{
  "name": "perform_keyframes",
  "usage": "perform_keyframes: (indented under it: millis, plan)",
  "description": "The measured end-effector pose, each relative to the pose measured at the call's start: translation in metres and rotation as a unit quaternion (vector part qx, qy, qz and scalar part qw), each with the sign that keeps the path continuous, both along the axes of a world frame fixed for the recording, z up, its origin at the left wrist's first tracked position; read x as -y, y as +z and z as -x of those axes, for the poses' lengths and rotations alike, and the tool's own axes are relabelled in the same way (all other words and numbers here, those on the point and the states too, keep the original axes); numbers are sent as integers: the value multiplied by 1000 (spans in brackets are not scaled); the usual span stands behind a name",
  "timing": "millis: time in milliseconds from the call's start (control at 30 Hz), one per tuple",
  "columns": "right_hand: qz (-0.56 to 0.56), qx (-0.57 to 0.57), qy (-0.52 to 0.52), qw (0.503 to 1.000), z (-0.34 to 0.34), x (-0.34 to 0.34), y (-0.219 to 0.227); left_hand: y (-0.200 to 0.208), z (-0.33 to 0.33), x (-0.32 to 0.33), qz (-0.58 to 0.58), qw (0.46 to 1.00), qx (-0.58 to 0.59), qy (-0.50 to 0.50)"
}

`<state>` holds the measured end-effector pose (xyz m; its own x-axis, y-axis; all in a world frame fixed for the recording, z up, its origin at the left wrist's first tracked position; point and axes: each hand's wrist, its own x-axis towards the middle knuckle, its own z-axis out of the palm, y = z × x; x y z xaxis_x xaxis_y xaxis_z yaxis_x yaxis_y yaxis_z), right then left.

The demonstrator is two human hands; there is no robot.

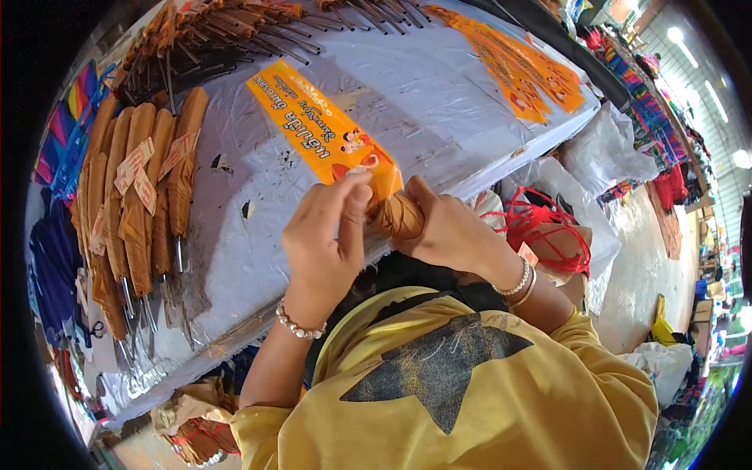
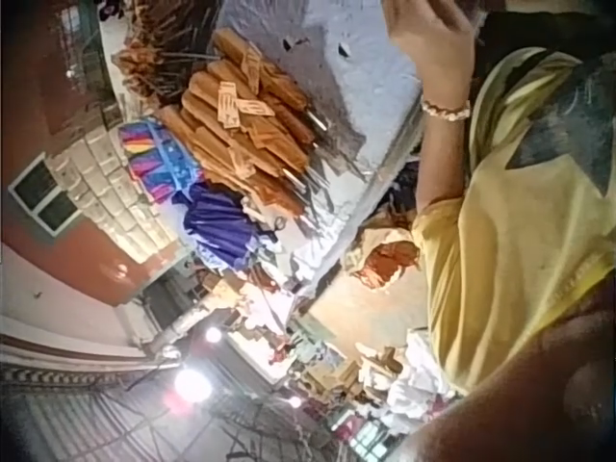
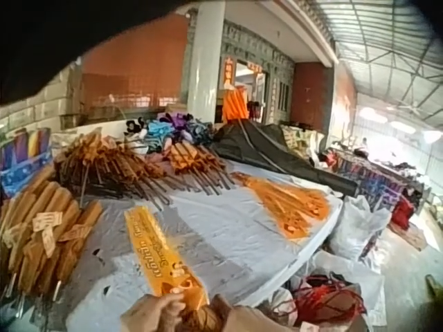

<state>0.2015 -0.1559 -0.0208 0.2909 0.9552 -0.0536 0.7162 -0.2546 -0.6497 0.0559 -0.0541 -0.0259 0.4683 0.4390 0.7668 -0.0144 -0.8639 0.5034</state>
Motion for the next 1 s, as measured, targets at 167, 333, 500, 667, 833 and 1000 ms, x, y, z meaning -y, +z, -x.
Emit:
perform_keyframes:
  millis: [167,333,500,667,833,1000]
  plan:
    - [-5,-2,18,1000,-2,-1,-2,0,-3,2,164,986,-3,28]
    - [-25,31,9,999,-5,1,-7,17,7,-5,240,951,-166,103]
    - [-32,17,17,999,-1,0,2,9,9,-7,366,924,-51,-97]
    - [-42,18,32,998,-1,-5,7,0,-5,9,449,861,163,-176]
    - [-177,-198,139,954,-9,-11,-5,-8,-8,12,484,816,228,-221]
    - [76,-381,108,915,-10,-17,40,-17,-8,9,527,763,276,-252]
